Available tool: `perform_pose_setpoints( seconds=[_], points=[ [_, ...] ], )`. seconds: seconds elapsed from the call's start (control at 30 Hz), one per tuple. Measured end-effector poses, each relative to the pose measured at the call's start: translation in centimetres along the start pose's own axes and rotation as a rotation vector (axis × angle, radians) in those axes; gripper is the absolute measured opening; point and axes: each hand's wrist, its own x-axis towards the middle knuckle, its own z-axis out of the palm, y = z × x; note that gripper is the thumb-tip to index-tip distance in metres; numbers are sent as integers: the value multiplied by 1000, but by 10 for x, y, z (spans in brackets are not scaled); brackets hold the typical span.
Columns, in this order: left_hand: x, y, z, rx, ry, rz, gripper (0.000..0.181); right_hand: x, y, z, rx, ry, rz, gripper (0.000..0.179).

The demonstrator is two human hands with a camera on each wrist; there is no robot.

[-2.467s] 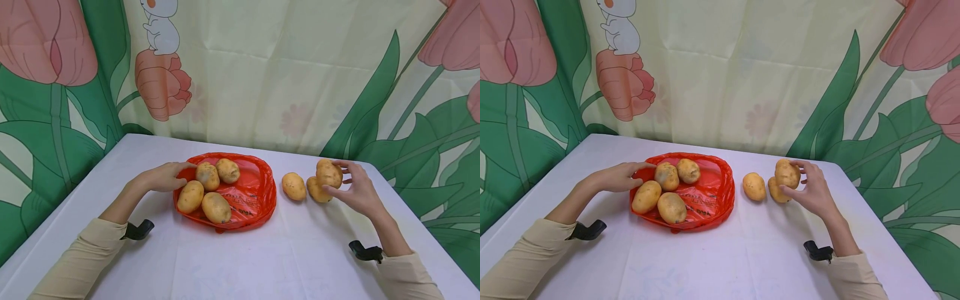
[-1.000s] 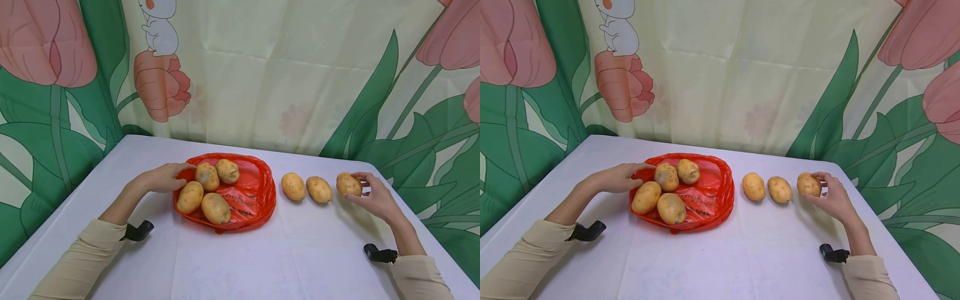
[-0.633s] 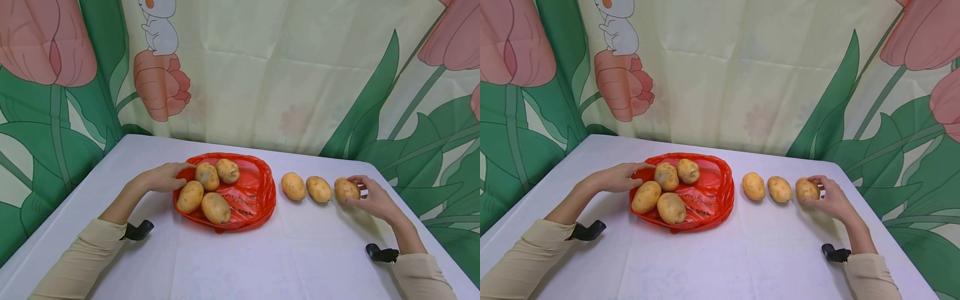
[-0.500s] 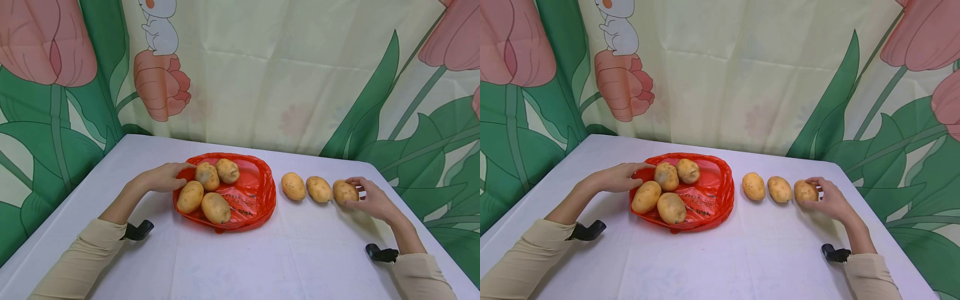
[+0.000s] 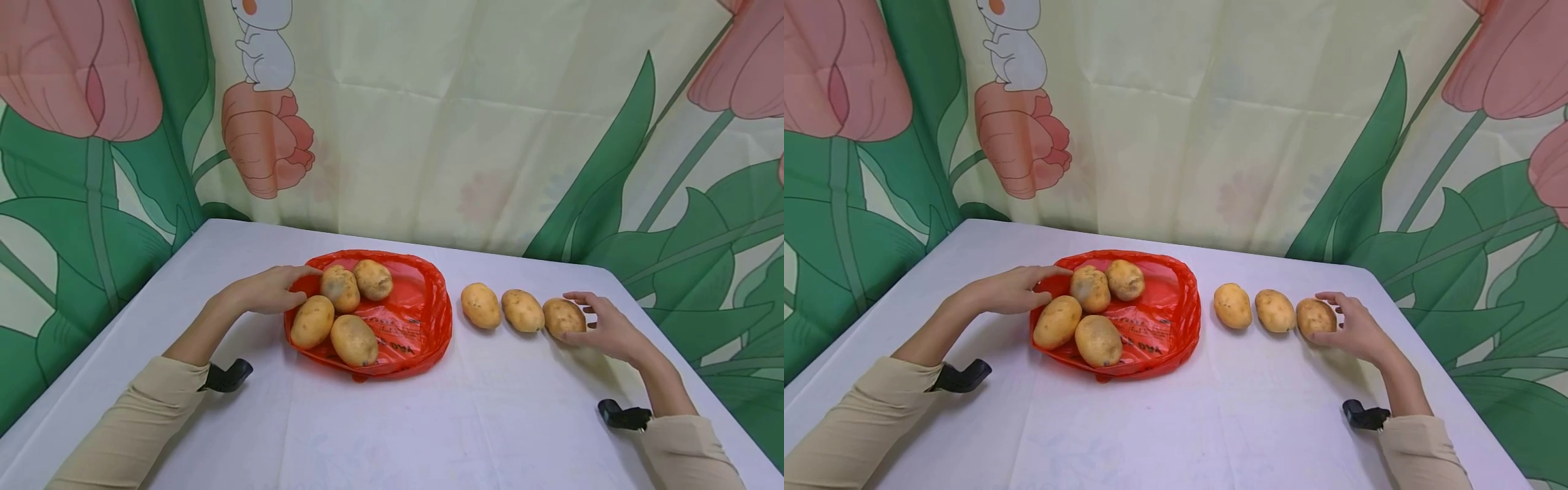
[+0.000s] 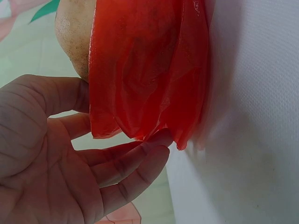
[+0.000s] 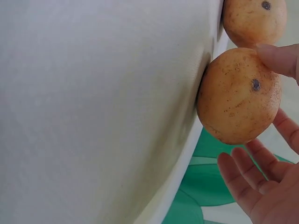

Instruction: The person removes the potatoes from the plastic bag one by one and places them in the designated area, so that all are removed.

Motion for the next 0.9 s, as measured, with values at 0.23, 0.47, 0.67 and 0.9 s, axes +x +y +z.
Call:
perform_pose_setpoints(
  seconds=[0.23,0.47,0.67,0.9],
  points=[
    [1,0,-1,5,-2,1,58,-3,-9,-6,-45,57,-55,83],
    [0,0,-2,1,2,11,59,-4,-28,-9,-31,124,-109,81],
    [-1,0,-2,-3,-7,2,59,-5,-46,-8,-25,149,-156,77],
    [0,-1,-1,-9,-9,0,58,-5,-69,-5,-13,163,-200,76]
  ],
)
